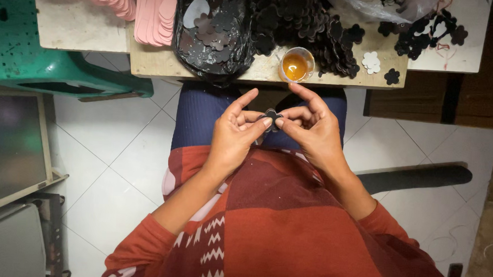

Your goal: The person repeatedly picks up small black and white flower-shaped craft pieces from a table, aligns them, and presses them together by hand. They place the assembled pieces into a plastic bag on the table. The person also occasionally picks up and sets down a small cup containing a yellow liquid.

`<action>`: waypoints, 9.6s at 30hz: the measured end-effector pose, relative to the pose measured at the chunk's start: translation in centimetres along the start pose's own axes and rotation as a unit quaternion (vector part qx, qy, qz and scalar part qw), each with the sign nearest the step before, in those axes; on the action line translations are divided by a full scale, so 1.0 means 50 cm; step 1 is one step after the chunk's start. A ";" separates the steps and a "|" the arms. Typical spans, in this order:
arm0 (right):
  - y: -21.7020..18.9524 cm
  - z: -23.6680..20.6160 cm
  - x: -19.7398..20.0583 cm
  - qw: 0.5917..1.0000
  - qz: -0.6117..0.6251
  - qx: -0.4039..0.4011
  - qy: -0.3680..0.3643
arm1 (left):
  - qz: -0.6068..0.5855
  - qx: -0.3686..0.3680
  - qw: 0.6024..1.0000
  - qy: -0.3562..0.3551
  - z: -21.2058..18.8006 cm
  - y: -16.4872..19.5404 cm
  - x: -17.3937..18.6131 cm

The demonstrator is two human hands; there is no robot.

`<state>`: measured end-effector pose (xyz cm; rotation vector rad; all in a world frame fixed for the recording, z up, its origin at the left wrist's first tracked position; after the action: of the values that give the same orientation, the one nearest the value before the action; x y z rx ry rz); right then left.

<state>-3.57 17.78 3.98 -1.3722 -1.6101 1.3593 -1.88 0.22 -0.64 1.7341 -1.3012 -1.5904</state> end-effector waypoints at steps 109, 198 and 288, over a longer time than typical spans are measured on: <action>-0.029 0.292 0.302 0.886 -0.200 0.167 0.384 | 0.187 0.083 0.979 -0.028 0.175 0.003 0.025; -0.007 0.097 0.062 0.996 0.075 0.035 0.042 | 0.306 -0.224 0.924 0.049 0.164 0.092 -0.011; -0.086 0.075 0.033 0.704 -0.645 0.291 0.058 | 0.010 0.042 0.999 -0.012 0.145 0.064 0.004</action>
<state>-8.81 18.48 6.74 0.1920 -1.3109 0.6826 -9.77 0.51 0.19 1.7502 -1.4105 -1.5703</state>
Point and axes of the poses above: each hand's wrist, its own z-axis towards the middle knuckle, its own x-axis out of the back of the hand, y = z × x, the point moved 2 cm from there along z, towards the middle knuckle, and after that the axes turned 10 degrees about -y, right-handed, at the moved point
